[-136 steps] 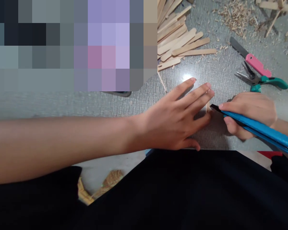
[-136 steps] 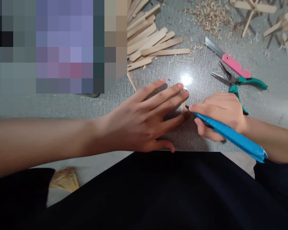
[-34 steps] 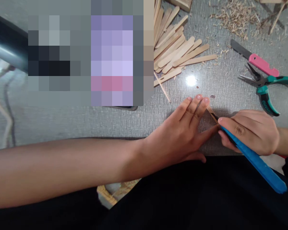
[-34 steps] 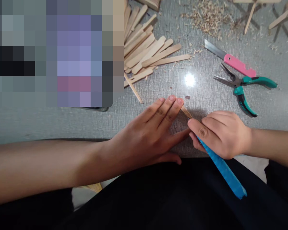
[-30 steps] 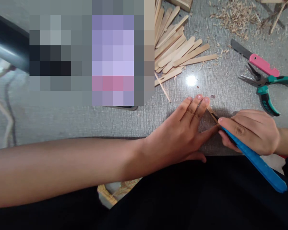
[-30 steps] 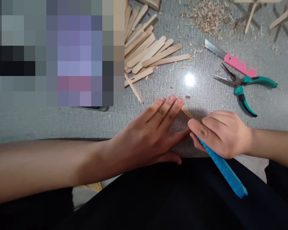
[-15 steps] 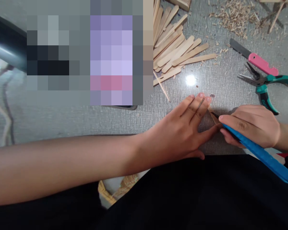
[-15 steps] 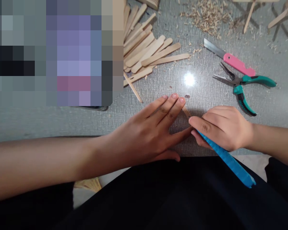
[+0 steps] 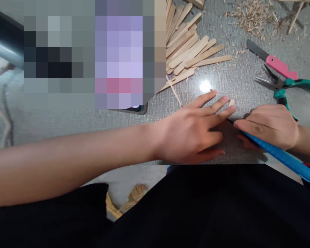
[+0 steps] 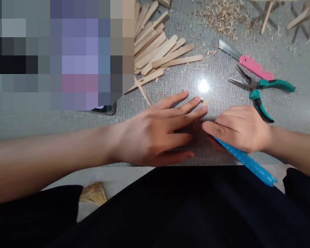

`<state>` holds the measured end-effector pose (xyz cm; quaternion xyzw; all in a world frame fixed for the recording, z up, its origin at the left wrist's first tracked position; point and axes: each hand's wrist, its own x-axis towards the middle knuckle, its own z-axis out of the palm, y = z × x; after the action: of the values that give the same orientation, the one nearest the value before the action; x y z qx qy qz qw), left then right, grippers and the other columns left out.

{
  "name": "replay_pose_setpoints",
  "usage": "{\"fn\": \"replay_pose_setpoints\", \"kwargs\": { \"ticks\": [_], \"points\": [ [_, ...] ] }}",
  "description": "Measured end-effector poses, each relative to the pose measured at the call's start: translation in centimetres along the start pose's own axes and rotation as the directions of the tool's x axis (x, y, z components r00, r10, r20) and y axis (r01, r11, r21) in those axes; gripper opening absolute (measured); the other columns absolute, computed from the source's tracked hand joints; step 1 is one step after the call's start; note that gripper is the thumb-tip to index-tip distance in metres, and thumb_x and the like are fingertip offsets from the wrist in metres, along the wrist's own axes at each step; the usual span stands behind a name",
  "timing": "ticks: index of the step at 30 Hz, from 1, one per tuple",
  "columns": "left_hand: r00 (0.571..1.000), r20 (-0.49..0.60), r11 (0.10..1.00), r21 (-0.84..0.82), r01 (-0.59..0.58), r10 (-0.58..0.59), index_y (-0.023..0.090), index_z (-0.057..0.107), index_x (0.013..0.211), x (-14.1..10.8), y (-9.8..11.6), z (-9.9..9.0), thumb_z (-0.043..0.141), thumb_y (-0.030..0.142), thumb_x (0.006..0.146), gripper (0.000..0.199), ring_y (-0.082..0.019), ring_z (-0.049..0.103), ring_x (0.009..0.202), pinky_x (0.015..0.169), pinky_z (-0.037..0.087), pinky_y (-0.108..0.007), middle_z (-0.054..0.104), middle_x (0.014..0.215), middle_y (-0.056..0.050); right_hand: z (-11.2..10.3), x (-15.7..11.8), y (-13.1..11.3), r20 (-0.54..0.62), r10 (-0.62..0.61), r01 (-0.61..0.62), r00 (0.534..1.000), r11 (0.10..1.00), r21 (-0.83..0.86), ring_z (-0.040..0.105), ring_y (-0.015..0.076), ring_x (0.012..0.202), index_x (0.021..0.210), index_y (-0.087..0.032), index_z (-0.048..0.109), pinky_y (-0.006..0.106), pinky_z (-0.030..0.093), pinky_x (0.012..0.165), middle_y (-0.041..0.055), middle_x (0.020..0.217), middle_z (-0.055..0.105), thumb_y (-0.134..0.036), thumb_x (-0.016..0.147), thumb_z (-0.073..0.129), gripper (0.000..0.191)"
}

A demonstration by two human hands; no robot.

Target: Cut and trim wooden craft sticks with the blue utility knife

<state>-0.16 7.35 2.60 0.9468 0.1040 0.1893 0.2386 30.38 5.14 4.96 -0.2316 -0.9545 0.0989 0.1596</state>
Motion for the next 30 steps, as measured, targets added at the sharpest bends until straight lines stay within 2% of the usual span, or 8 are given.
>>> {"fn": "replay_pose_setpoints", "kwargs": {
  "ticks": [2, 5, 9, 12, 17, 19, 26, 30],
  "points": [
    [0.993, -0.119, 0.999, -0.037, 0.014, -0.019, 0.012, 0.075, 0.106, -0.1, -0.1, 0.1, 0.075, 0.036, 0.108, 0.024, -0.039, 0.063, 0.159, 0.14, 0.043, -0.06, 0.064, 0.167, -0.029, -0.1, 0.1, 0.1, 0.023, -0.006, 0.007, 1.0, 1.0, -0.017, 0.061, 0.0154, 0.066, 0.125, -0.019, 0.065, 0.034, 0.043, 0.062, -0.0031, 0.078, 0.071, -0.027, 0.117, 0.062, 0.012],
    [0.966, -0.235, 0.994, -0.044, 0.098, -0.106, 0.015, 0.072, 0.124, 0.0, -0.4, 0.4, 0.075, 0.042, 0.107, 0.032, -0.035, 0.067, 0.156, 0.136, 0.047, -0.055, 0.076, 0.155, -0.019, -0.2, 0.2, 0.1, 0.055, -0.01, 0.011, 0.998, 1.0, -0.012, 0.062, 0.015, 0.067, 0.129, -0.018, 0.067, 0.033, 0.04, 0.062, -0.0021, 0.079, 0.072, -0.028, 0.121, 0.054, 0.018],
    [0.965, -0.149, 0.976, -0.038, 0.213, -0.217, 0.015, 0.054, 0.161, 0.3, -0.9, 0.9, 0.064, 0.057, 0.111, 0.066, -0.039, 0.06, 0.162, 0.138, 0.041, -0.064, 0.073, 0.158, -0.016, 0.1, 0.0, 0.0, 0.058, -0.02, 0.013, 0.998, 0.993, 0.115, 0.065, 0.0143, 0.07, 0.126, -0.02, 0.072, 0.031, 0.042, 0.064, -0.0009, 0.084, 0.076, -0.029, 0.122, 0.055, 0.02],
    [0.967, -0.155, 0.979, -0.005, 0.203, -0.201, 0.01, 0.042, 0.169, 0.4, -1.1, 0.9, 0.063, 0.052, 0.112, 0.074, -0.037, 0.065, 0.156, 0.135, 0.046, -0.062, 0.071, 0.16, -0.02, 0.4, 0.1, -0.2, 0.076, -0.007, -0.009, 0.997, 0.978, 0.208, 0.065, 0.0147, 0.07, 0.125, -0.022, 0.077, 0.032, 0.042, 0.064, -0.0009, 0.085, 0.078, -0.028, 0.124, 0.047, 0.03],
    [0.98, -0.09, 0.981, 0.058, 0.185, -0.179, 0.013, 0.042, 0.17, 0.4, -0.8, 0.9, 0.069, 0.045, 0.108, 0.075, -0.04, 0.059, 0.161, 0.138, 0.041, -0.066, 0.069, 0.164, -0.02, 0.4, 0.4, -0.6, 0.268, 0.211, -0.303, 0.94, 0.878, 0.371, 0.063, 0.0123, 0.064, 0.098, -0.024, 0.083, 0.032, 0.044, 0.067, -0.0022, 0.077, 0.075, -0.042, 0.124, 0.051, 0.045],
    [0.976, -0.069, 0.976, 0.05, 0.212, -0.208, 0.016, 0.042, 0.171, 0.4, -0.7, 0.9, 0.067, 0.041, 0.108, 0.072, -0.039, 0.055, 0.164, 0.14, 0.038, -0.065, 0.068, 0.165, -0.017, 0.4, 0.5, -0.7, 0.298, 0.239, -0.349, 0.924, 0.846, 0.404, 0.062, 0.0122, 0.063, 0.092, -0.024, 0.082, 0.032, 0.044, 0.067, -0.0021, 0.074, 0.074, -0.044, 0.123, 0.051, 0.048],
    [0.991, -0.073, 0.992, 0.033, 0.118, -0.115, 0.009, 0.039, 0.17, 0.2, -0.7, 0.9, 0.068, 0.029, 0.108, 0.071, -0.039, 0.055, 0.165, 0.137, 0.045, -0.063, 0.069, 0.161, -0.024, 0.3, 0.5, -0.6, 0.281, 0.238, -0.343, 0.93, 0.837, 0.426, 0.063, 0.0126, 0.064, 0.094, -0.022, 0.081, 0.033, 0.044, 0.066, -0.0009, 0.078, 0.075, -0.044, 0.124, 0.05, 0.048],
    [0.991, -0.049, 0.988, -0.093, 0.12, -0.125, 0.01, 0.032, 0.175, 0.3, -0.8, 0.9, 0.07, 0.02, 0.106, 0.079, -0.035, 0.053, 0.168, 0.14, 0.043, -0.061, 0.063, 0.167, -0.026, 0.3, 0.2, -0.2, 0.207, 0.114, -0.186, 0.972, 0.91, 0.372, 0.065, 0.0122, 0.067, 0.112, -0.024, 0.081, 0.031, 0.046, 0.065, -0.0029, 0.082, 0.076, -0.032, 0.123, 0.052, 0.031]
  ]
}}
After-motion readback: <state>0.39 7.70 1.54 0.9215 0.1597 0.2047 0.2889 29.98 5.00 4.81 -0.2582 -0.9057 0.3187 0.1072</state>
